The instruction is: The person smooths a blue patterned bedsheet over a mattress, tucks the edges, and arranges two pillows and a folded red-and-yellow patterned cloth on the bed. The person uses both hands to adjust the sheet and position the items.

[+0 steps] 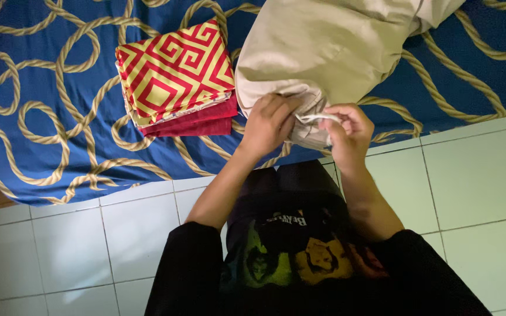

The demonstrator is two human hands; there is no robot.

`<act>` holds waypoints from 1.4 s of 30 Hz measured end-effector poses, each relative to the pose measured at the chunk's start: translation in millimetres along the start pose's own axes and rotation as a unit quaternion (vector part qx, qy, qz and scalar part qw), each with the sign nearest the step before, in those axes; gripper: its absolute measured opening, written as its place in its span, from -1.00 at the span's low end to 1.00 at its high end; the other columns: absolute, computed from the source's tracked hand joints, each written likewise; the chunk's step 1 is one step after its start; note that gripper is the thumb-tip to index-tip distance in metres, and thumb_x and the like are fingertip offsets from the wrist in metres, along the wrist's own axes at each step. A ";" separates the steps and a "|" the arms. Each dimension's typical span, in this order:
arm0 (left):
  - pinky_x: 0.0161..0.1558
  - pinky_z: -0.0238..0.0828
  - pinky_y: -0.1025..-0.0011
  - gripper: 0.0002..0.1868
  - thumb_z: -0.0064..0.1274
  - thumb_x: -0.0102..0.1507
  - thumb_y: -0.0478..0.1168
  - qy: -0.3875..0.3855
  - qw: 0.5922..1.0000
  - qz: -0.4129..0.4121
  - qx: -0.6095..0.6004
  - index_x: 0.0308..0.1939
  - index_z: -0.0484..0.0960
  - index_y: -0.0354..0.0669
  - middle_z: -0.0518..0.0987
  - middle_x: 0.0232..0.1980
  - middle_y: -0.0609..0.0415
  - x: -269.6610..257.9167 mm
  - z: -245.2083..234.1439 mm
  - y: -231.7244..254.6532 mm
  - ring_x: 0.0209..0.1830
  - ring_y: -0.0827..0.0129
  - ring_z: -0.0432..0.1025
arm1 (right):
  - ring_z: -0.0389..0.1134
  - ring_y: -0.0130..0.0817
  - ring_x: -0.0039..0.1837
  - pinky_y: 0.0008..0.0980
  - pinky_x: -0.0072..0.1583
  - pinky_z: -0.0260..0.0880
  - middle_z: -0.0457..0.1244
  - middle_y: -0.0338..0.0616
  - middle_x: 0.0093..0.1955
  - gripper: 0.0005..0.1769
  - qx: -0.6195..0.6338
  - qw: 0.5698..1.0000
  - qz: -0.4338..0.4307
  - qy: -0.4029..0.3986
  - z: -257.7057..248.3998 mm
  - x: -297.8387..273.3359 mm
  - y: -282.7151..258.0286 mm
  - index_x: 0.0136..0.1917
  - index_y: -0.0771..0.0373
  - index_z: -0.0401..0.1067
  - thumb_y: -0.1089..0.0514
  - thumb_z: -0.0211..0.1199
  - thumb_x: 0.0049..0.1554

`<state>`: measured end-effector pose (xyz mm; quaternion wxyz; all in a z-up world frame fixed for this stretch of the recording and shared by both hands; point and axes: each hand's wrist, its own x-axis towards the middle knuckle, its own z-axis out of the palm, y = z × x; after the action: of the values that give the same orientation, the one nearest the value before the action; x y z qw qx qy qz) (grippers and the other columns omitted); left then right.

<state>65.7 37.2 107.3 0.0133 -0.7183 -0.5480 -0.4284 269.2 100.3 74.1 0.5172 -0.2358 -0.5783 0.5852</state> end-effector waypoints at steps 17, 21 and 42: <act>-0.24 0.34 0.49 -0.74 0.29 0.24 -0.39 -0.086 0.944 -0.175 -0.267 -0.07 0.55 -0.25 0.46 -0.27 0.11 9.6 -7.2 -21.6 -0.32 0.49 0.33 | 0.35 -0.31 -0.16 -0.39 -0.07 0.38 0.33 -0.08 -0.08 -0.25 -0.402 0.913 -0.063 0.032 49.5 0.1 2.9 0.24 0.32 0.31 0.03 0.65 -0.06; -0.28 0.30 0.51 -0.70 0.33 0.21 -0.36 -0.138 0.923 -0.169 -0.316 -0.03 0.58 -0.26 0.47 -0.25 0.12 9.7 -27.0 -36.7 -0.31 0.54 0.29 | 0.40 -0.35 -0.15 -0.39 -0.05 0.40 0.36 -0.13 -0.14 -0.62 -0.423 0.906 0.001 0.008 38.3 15.0 -2.1 0.04 0.21 0.46 0.05 0.55 0.07; -0.06 0.37 0.16 -0.70 0.14 0.19 -0.32 -0.065 0.975 -0.053 0.203 0.01 0.57 -0.04 0.52 -0.02 0.04 -3.5 -49.5 -31.9 -0.02 0.12 0.44 | 0.27 0.05 0.15 -0.06 0.14 0.25 0.21 0.06 0.12 -0.25 -0.576 0.802 -0.153 -0.042 10.6 0.4 -44.6 0.29 0.19 0.33 0.29 0.55 -0.14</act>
<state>10.3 23.0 122.0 0.1007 -0.6967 -0.6608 -0.2605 274.6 87.0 117.6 0.3440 -0.3737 -0.8588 0.0666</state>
